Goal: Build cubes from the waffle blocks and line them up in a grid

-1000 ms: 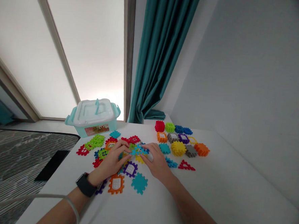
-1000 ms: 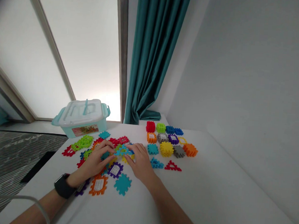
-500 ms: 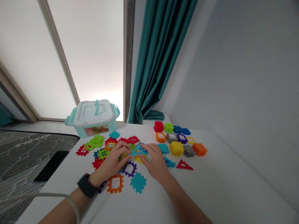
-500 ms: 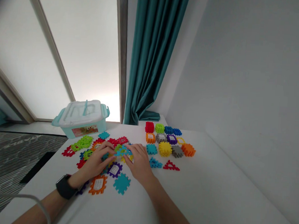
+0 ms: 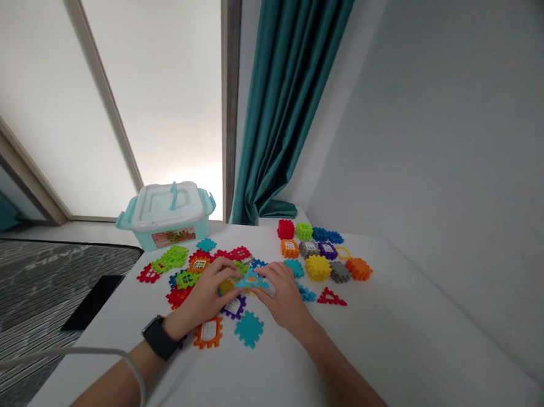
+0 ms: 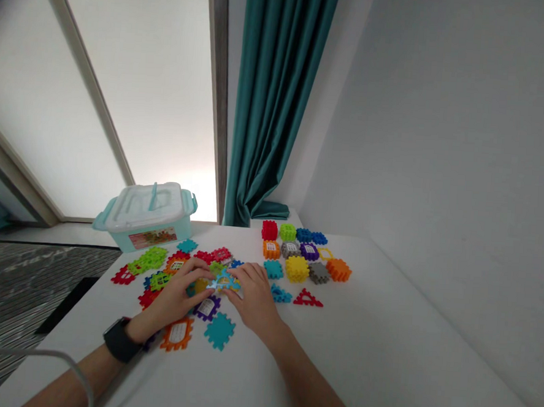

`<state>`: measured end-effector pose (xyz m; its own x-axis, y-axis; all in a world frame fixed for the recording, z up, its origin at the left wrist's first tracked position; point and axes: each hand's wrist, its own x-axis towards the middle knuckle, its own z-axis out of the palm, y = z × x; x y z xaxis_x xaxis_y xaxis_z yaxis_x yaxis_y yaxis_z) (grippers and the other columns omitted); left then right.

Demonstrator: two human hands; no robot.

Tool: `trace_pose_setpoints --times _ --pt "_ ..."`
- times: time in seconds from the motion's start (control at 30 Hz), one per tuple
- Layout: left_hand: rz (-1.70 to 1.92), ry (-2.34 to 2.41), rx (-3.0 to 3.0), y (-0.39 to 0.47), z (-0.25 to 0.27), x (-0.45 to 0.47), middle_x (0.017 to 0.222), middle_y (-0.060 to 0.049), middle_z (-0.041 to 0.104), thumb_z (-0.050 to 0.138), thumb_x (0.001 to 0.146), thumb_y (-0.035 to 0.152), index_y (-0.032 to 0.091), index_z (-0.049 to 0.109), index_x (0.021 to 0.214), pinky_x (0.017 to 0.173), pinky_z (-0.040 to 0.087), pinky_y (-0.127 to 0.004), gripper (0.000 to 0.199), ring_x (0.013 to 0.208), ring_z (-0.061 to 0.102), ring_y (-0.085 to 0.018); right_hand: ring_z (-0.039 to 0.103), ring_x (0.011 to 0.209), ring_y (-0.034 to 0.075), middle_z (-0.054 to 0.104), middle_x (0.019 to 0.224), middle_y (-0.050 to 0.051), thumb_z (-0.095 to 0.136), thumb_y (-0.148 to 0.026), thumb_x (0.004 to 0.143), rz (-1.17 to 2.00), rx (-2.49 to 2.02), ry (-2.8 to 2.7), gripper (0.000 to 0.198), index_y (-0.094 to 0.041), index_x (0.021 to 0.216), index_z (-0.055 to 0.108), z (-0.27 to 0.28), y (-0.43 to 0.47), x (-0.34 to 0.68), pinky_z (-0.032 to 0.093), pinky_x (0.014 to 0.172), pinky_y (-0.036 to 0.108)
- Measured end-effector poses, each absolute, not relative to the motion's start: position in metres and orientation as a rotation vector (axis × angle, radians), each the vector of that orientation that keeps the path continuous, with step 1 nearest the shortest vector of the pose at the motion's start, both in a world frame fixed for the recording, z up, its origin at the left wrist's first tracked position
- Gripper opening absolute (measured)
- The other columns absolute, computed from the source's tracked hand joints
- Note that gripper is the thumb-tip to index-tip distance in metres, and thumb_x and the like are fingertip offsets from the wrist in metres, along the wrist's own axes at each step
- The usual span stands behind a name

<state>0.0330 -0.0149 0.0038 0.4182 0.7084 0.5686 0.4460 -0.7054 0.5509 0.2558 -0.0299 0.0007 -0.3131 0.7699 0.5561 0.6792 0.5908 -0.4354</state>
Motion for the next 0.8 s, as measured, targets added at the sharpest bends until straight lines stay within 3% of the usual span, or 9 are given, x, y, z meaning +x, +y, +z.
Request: trace_pose_setpoints --times 0.27,0.43,0.6,0.8 --pt "1.093 0.923 2.479 -0.019 0.010 0.054 0.113 -0.008 0.061 0.068 0.090 0.023 0.022 0.066 0.103 0.094 0.051 -0.038 0.014 0.107 0.060 -0.023 0.059 0.100 0.027 0.066 0.103 0.006 0.067 -0.026 0.090 0.133 -1.203 -1.971 0.025 -0.024 0.115 0.061 -0.008 -0.049 0.278 0.046 0.091 0.043" --pt "1.094 0.907 2.434 -0.017 0.011 0.082 0.112 -0.007 0.061 0.066 0.091 0.023 0.022 0.067 0.103 0.094 0.051 -0.037 0.011 0.108 0.059 -0.023 0.061 0.100 0.026 0.067 0.102 0.007 0.059 -0.030 0.096 0.071 -1.227 -1.843 0.012 -0.024 0.105 0.064 -0.012 -0.057 0.309 0.048 0.092 0.044" --pt "1.083 0.899 2.445 -0.011 0.008 0.119 0.106 -0.006 0.061 0.069 0.089 0.028 0.022 0.067 0.098 0.089 0.050 -0.036 0.011 0.101 0.060 -0.022 0.062 0.102 0.026 0.068 0.103 0.008 0.058 -0.032 0.097 0.040 -1.238 -1.823 0.015 -0.025 0.105 0.068 -0.016 -0.059 0.348 0.049 0.093 0.045" --pt "0.832 1.118 2.548 -0.009 0.001 0.147 0.107 -0.005 0.065 0.075 0.084 0.036 0.022 0.064 0.101 0.088 0.046 -0.040 0.024 0.102 0.061 -0.026 0.062 0.098 0.026 0.065 0.099 0.009 0.058 -0.036 0.095 0.052 -1.346 -1.768 0.018 -0.025 0.100 0.071 -0.033 -0.055 0.382 0.051 0.090 0.044"
